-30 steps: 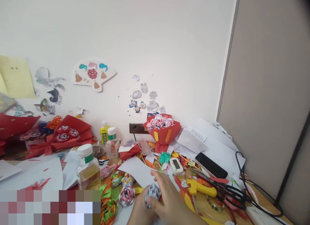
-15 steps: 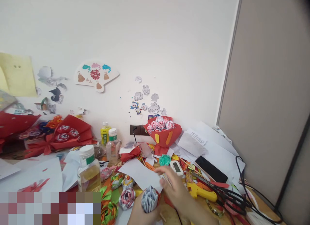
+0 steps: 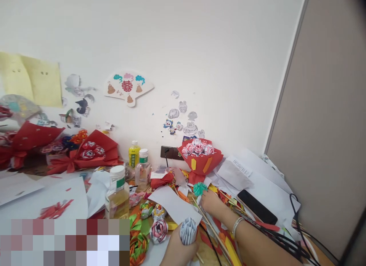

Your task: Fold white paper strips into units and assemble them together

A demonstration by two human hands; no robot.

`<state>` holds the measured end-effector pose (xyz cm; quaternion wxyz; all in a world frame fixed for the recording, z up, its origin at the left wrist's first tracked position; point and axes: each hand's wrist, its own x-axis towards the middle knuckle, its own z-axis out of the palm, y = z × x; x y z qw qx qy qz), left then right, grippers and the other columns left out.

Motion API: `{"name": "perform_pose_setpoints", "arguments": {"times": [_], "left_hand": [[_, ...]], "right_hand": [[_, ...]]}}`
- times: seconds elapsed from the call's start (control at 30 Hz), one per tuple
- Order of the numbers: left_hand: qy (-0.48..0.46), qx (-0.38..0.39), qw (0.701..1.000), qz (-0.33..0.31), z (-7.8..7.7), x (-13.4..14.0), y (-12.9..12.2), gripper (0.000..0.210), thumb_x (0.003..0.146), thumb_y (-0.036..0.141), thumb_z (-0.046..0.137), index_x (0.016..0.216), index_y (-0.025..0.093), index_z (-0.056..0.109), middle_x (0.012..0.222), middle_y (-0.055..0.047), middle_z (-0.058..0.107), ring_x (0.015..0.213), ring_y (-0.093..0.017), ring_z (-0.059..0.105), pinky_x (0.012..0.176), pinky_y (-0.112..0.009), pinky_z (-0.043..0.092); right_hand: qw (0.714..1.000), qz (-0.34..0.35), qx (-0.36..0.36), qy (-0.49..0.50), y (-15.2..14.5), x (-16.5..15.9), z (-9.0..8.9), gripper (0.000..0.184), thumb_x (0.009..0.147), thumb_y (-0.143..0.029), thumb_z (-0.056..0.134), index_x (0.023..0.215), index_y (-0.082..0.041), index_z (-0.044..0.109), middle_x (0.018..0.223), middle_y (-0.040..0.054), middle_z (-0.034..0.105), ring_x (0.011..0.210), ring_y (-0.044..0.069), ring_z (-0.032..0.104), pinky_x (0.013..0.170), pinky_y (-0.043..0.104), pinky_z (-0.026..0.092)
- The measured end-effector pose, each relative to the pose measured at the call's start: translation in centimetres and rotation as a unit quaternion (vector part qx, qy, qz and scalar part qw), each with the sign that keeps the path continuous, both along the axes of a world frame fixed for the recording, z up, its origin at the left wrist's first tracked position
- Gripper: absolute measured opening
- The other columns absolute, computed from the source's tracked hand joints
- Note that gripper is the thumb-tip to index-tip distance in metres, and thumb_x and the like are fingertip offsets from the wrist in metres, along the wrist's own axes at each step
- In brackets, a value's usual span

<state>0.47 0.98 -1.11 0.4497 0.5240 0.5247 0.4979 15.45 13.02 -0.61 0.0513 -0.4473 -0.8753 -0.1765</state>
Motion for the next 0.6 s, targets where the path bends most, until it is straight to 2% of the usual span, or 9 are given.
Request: {"name": "perform_pose_setpoints", "arguments": {"times": [0.13, 0.27, 0.4, 0.43, 0.5, 0.6], "left_hand": [[-0.025, -0.009, 0.999, 0.019, 0.2, -0.1, 0.2, 0.021, 0.048, 0.005, 0.051, 0.064, 0.018, 0.054, 0.058, 0.004, 0.058, 0.059, -0.014, 0.052, 0.055, -0.022, 0.041], [-0.043, -0.032, 0.998, 0.043, 0.3, -0.8, 0.8, 0.013, 0.049, 0.008, 0.055, 0.056, 0.018, 0.054, 0.049, 0.004, 0.054, 0.051, -0.013, 0.05, 0.05, -0.022, 0.04], [-0.127, -0.06, 0.99, -0.009, 0.4, -1.3, 1.1, 0.004, 0.054, 0.013, 0.058, 0.056, 0.015, 0.06, 0.043, 0.003, 0.053, 0.042, -0.011, 0.047, 0.045, -0.021, 0.037], [-0.163, -0.063, 0.984, -0.02, 0.5, -1.3, 1.0, 0.005, 0.055, 0.017, 0.059, 0.059, 0.014, 0.061, 0.042, 0.002, 0.053, 0.04, -0.011, 0.047, 0.043, -0.021, 0.036], [-0.238, -0.064, 0.969, -0.025, 0.8, -1.2, 0.6, 0.016, 0.058, 0.026, 0.061, 0.065, 0.012, 0.061, 0.039, 0.002, 0.052, 0.037, -0.011, 0.046, 0.04, -0.021, 0.035], [-0.324, -0.047, 0.945, 0.004, 1.4, -0.9, -0.2, 0.027, 0.057, 0.033, 0.065, 0.074, 0.012, 0.06, 0.045, 0.001, 0.057, 0.041, -0.012, 0.052, 0.044, -0.022, 0.04]], "right_hand": [[0.998, 0.057, 0.008, -0.032, -0.4, 0.0, 0.3, 0.014, 0.064, -0.001, 0.057, 0.064, -0.015, 0.062, 0.071, 0.0088, 0.065, 0.076, 0.023, 0.054, 0.064, 0.033, 0.039], [0.997, 0.063, 0.046, -0.005, -1.3, -0.3, 2.5, 0.016, 0.068, -0.002, 0.053, 0.067, -0.016, 0.06, 0.071, 0.0094, 0.063, 0.072, 0.023, 0.054, 0.06, 0.032, 0.04], [0.993, 0.039, 0.095, 0.063, -4.1, 0.2, 5.2, 0.021, 0.083, -0.014, 0.037, 0.08, -0.021, 0.056, 0.072, 0.0071, 0.059, 0.07, 0.021, 0.054, 0.061, 0.032, 0.041], [0.985, 0.042, 0.113, 0.122, -5.0, 0.4, 5.4, 0.022, 0.084, -0.014, 0.035, 0.082, -0.023, 0.055, 0.071, 0.0055, 0.059, 0.069, 0.019, 0.054, 0.061, 0.031, 0.041], [0.97, 0.093, 0.142, 0.172, -7.0, 0.4, 5.0, 0.023, 0.085, -0.014, 0.033, 0.089, -0.022, 0.054, 0.073, 0.0044, 0.058, 0.069, 0.018, 0.053, 0.062, 0.03, 0.042], [0.958, 0.193, 0.181, 0.115, -9.6, -0.4, 2.9, 0.021, 0.085, -0.014, 0.033, 0.09, -0.018, 0.054, 0.07, 0.0041, 0.057, 0.062, 0.017, 0.051, 0.056, 0.03, 0.041]]}}
